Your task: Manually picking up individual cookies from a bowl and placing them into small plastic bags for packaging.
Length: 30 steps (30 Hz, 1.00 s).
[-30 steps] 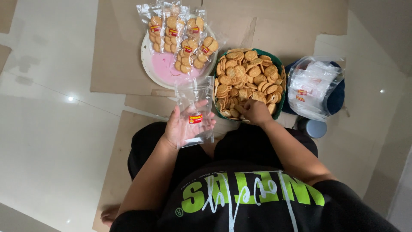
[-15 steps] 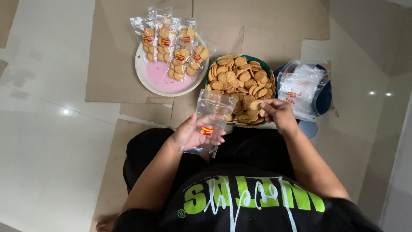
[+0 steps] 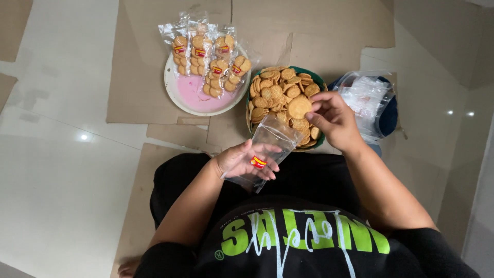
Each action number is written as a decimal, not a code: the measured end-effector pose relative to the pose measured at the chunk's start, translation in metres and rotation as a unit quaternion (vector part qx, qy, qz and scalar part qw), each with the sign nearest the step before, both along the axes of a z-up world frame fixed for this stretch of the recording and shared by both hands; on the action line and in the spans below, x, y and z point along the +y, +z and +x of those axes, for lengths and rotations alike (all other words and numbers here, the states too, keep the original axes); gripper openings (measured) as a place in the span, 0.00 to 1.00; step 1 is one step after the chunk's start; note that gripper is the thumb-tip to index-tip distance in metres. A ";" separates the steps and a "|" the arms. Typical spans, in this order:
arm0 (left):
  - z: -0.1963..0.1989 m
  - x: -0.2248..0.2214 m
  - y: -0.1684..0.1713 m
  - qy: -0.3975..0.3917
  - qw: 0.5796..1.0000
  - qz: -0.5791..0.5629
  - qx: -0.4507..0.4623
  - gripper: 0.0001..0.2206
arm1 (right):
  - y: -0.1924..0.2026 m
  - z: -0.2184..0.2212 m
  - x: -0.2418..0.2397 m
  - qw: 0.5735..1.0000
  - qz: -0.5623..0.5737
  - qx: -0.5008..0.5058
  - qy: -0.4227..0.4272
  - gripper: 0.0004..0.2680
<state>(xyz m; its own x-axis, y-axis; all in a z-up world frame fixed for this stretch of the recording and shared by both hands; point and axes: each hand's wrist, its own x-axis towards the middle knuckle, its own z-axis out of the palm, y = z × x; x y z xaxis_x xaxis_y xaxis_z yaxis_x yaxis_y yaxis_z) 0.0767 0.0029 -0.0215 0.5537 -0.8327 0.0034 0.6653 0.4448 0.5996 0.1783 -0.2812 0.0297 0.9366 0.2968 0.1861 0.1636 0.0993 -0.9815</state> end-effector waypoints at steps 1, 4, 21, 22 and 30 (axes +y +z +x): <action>0.000 0.000 0.000 0.002 1.000 0.000 0.000 0.42 | 0.009 -0.001 0.004 1.000 0.000 0.000 0.002 0.18; 0.000 0.001 -0.003 -0.005 1.000 -0.002 -0.006 0.43 | 0.029 -0.006 0.013 0.997 -0.052 0.014 0.060 0.14; -0.014 -0.029 -0.044 0.006 0.936 -0.240 0.256 0.57 | 0.045 0.008 0.033 0.920 -0.267 0.182 0.220 0.05; -0.019 -0.023 -0.047 0.008 0.936 -0.240 0.256 0.57 | 0.027 0.013 0.025 0.920 -0.268 0.182 0.221 0.05; -0.023 -0.012 -0.049 0.280 0.931 0.152 0.176 0.27 | -0.040 0.016 -0.004 0.933 -0.129 0.320 0.098 0.05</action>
<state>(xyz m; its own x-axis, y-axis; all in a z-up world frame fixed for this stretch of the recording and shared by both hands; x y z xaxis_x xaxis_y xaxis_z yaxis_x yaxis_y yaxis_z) 0.0539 -0.0093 -0.0705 0.8234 -0.3462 -0.4497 0.5598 0.6257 0.5433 0.1940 -0.2853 -0.0105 0.7544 0.4318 -0.4944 -0.4607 -0.1883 -0.8674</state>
